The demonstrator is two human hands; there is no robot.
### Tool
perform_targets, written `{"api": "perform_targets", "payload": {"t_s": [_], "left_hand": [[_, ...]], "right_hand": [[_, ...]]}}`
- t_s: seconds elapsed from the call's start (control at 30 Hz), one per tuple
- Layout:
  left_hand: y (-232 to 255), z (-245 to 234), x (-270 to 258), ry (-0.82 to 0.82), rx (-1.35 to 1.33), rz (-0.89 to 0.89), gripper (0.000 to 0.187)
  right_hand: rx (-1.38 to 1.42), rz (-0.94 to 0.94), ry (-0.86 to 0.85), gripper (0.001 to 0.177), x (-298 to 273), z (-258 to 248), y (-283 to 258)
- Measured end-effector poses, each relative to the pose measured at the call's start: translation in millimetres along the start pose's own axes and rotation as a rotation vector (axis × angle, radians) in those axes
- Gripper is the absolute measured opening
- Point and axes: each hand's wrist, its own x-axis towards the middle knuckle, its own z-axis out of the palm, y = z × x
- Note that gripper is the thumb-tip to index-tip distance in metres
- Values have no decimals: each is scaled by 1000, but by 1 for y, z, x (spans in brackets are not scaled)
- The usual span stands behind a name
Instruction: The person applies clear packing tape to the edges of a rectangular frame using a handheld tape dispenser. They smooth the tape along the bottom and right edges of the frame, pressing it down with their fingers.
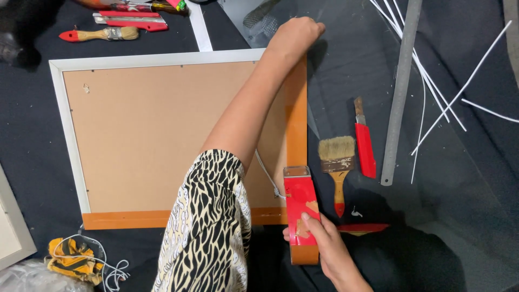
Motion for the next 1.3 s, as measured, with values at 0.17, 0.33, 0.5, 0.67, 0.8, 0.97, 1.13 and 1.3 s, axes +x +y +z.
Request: {"api": "perform_targets", "payload": {"t_s": [0.17, 0.33, 0.5, 0.67, 0.8, 0.97, 1.13, 1.3], "left_hand": [[-2, 6, 3, 2, 6, 9, 39], [-2, 6, 4, 10, 5, 8, 41], [-1, 5, 4, 5, -4, -9, 41], [-5, 14, 12, 3, 105, 76, 34], [-22, 40, 26, 61, 163, 210, 34], [-31, 31, 23, -117, -137, 48, 27], [-40, 29, 28, -234, -223, -138, 26], [-26, -23, -17, -172, -361, -332, 24]], "right_hand": [[-21, 3, 6, 58, -1, 1, -3], [-16, 1, 11, 57, -3, 4, -6], [-19, -15, 4, 54, -1, 2, -4], [-5, 17, -4, 55, 1, 1, -4], [-33, 39, -4, 59, -3, 4, -9], [-44, 5, -9, 54, 0, 3, -7], [-51, 21, -1, 53, 1, 3, -7], [-47, 0, -4, 51, 3, 2, -6]]}}
